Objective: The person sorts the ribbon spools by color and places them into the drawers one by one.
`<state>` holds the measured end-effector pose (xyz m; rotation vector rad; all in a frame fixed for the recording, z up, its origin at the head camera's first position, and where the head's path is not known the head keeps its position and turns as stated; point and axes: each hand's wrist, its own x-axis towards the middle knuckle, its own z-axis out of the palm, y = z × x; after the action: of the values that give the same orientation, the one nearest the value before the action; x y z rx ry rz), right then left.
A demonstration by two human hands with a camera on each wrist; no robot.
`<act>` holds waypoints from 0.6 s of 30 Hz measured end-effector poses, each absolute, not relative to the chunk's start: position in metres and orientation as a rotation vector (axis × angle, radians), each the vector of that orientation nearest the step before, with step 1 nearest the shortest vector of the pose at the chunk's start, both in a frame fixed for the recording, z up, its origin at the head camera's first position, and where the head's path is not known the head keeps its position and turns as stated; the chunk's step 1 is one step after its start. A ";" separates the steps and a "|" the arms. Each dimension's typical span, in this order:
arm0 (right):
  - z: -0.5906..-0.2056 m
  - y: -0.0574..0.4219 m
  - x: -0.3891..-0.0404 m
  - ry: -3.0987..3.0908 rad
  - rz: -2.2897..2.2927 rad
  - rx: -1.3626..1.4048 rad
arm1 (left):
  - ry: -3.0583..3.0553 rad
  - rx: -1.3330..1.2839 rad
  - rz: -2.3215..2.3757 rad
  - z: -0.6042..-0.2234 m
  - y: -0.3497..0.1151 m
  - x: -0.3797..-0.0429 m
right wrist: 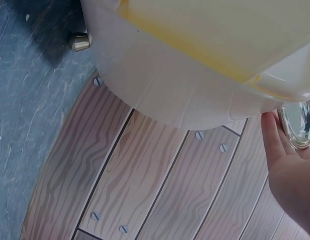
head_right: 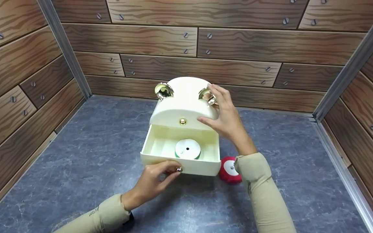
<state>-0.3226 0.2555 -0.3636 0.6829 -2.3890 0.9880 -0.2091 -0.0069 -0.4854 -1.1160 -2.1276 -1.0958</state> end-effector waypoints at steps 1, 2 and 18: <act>-0.364 0.256 -0.322 -2.392 0.993 0.681 | -2.127 -1.116 -1.099 -0.486 -0.007 -0.209; -0.364 0.256 -0.322 -2.394 1.003 0.681 | -2.127 -1.117 -1.101 -0.486 -0.007 -0.209; -0.362 0.258 -0.321 -2.412 1.050 0.679 | -2.100 -1.094 -1.074 -0.485 -0.004 -0.221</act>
<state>-0.3215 0.2585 -0.3617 0.6788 -2.4123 1.0496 -0.2210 -0.0043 -0.4853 -1.0938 -2.0997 -1.0743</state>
